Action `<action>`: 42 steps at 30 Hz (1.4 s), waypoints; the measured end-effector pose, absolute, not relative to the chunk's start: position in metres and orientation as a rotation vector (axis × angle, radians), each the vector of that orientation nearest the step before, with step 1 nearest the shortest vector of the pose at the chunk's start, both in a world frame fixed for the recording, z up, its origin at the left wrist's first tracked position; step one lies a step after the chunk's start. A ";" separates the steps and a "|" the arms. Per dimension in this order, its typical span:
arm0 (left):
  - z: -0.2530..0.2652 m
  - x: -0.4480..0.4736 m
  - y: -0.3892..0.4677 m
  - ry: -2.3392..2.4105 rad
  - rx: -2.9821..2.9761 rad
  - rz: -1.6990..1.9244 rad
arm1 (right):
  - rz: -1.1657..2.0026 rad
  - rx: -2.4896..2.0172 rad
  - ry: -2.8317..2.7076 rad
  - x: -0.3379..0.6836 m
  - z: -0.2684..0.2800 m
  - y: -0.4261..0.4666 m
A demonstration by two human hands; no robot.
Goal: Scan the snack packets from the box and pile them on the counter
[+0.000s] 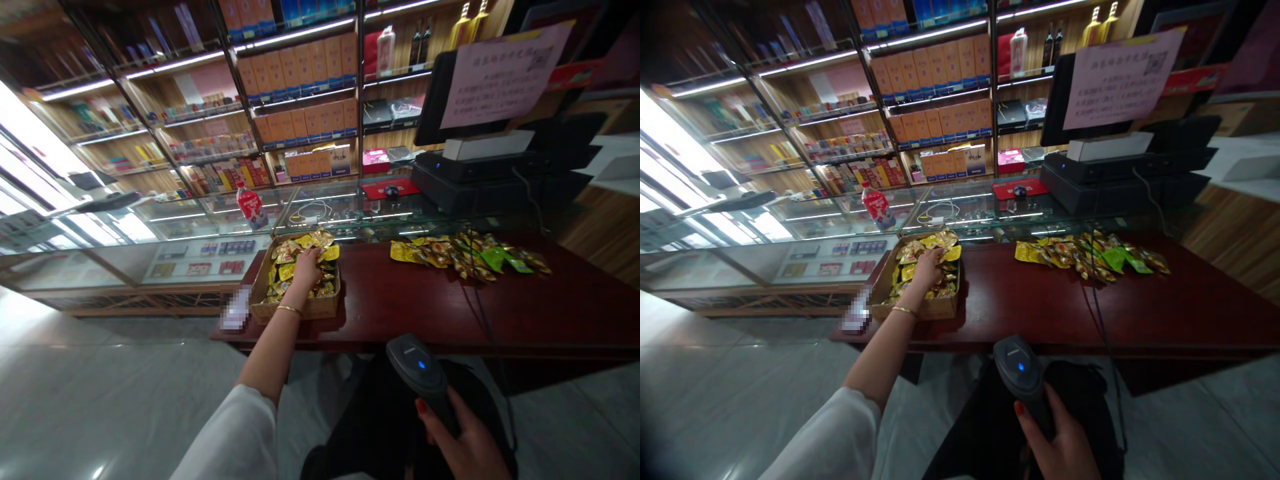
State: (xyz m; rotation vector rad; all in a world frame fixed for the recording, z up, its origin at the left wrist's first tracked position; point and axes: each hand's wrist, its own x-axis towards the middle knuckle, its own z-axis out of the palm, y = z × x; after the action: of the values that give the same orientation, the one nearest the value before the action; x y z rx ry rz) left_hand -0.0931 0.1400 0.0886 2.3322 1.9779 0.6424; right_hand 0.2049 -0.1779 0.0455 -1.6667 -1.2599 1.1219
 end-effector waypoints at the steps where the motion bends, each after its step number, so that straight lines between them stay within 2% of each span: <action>1: 0.089 -0.094 0.138 1.998 2.318 0.640 | 1.125 -1.668 -1.257 0.205 0.045 -0.179; 8: 0.091 -0.090 0.122 2.120 2.221 0.592 | 1.286 -1.641 -1.153 0.202 0.043 -0.182; 17: 0.102 -0.084 0.106 2.337 2.035 0.795 | 1.140 -1.641 -1.238 0.202 0.044 -0.177; 22: 0.104 -0.081 0.126 2.321 2.004 0.586 | 1.190 -1.626 -1.207 0.199 0.044 -0.178; 26: 0.102 -0.083 0.129 2.345 1.989 0.553 | 1.276 -1.631 -1.164 0.198 0.044 -0.179; 34: 0.098 -0.084 0.120 2.325 2.015 0.538 | 0.945 -1.675 -1.179 0.199 0.055 -0.176; 42: 0.091 -0.099 0.119 2.209 1.841 0.739 | 0.918 -1.686 -1.052 0.197 0.062 -0.177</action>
State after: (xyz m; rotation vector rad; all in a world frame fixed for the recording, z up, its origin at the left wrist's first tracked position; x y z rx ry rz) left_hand -0.0995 0.1187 0.0913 1.8410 2.2087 0.7387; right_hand 0.1967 -0.1766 0.0619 -1.6857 -1.0516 0.9182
